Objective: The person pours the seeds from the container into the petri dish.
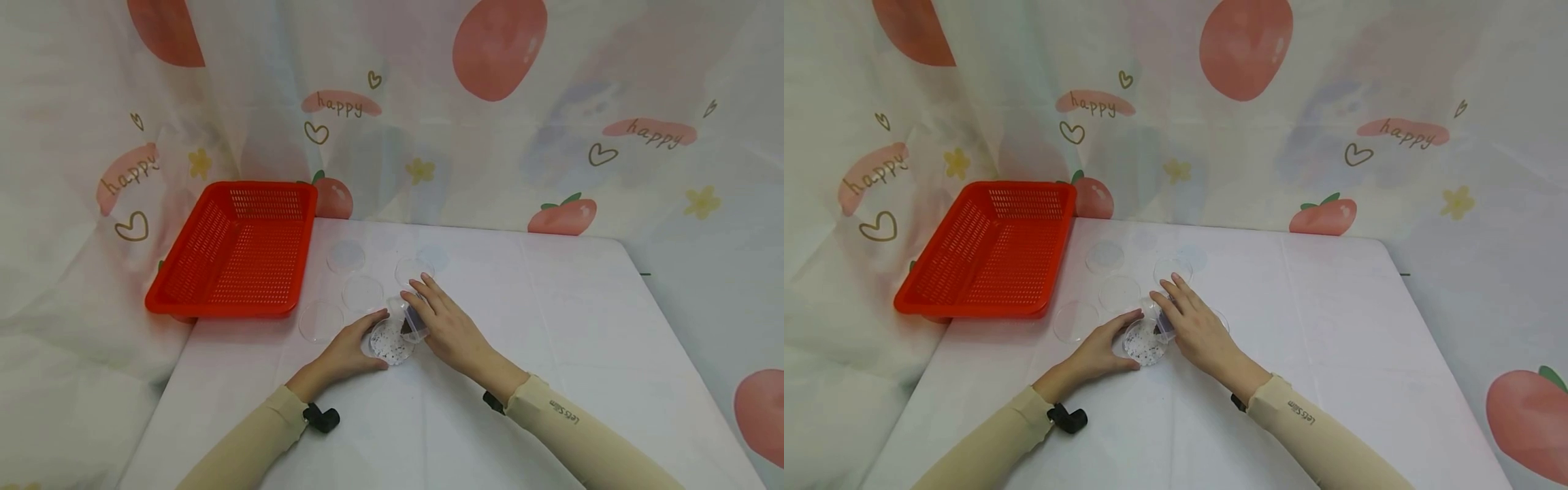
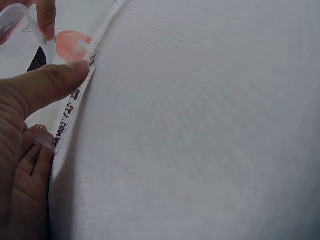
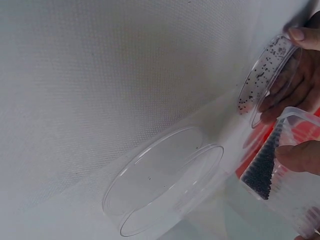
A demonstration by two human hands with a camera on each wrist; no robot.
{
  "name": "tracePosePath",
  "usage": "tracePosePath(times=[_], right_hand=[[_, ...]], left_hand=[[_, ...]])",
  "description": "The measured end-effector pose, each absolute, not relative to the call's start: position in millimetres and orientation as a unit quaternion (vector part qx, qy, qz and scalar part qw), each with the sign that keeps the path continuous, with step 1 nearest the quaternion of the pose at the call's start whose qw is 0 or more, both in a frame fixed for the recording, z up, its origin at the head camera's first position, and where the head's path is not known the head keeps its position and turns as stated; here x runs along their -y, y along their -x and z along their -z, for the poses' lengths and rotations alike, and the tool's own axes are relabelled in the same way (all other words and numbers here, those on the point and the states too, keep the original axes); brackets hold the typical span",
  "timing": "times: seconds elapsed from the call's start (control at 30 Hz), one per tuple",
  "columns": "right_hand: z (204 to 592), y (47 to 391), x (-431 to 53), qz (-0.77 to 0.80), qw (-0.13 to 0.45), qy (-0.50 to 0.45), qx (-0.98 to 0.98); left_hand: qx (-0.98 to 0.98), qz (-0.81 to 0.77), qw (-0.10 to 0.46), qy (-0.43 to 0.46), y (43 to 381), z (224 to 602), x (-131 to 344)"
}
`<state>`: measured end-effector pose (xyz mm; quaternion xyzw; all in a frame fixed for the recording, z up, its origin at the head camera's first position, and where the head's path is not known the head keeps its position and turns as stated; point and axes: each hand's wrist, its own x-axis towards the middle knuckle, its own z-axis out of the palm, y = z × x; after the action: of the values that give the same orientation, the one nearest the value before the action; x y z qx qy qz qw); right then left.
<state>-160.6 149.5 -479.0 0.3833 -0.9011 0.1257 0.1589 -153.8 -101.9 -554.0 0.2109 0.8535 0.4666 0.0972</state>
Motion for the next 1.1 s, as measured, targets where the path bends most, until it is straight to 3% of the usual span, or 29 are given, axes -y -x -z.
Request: tracePosePath(times=[1.1], right_hand=[[478.0, 161.0, -150.8, -0.119, 0.149, -0.383, 0.904]], left_hand=[[-0.853, -0.467, 0.091, -0.213, 154.6, 557.0, 101.7]])
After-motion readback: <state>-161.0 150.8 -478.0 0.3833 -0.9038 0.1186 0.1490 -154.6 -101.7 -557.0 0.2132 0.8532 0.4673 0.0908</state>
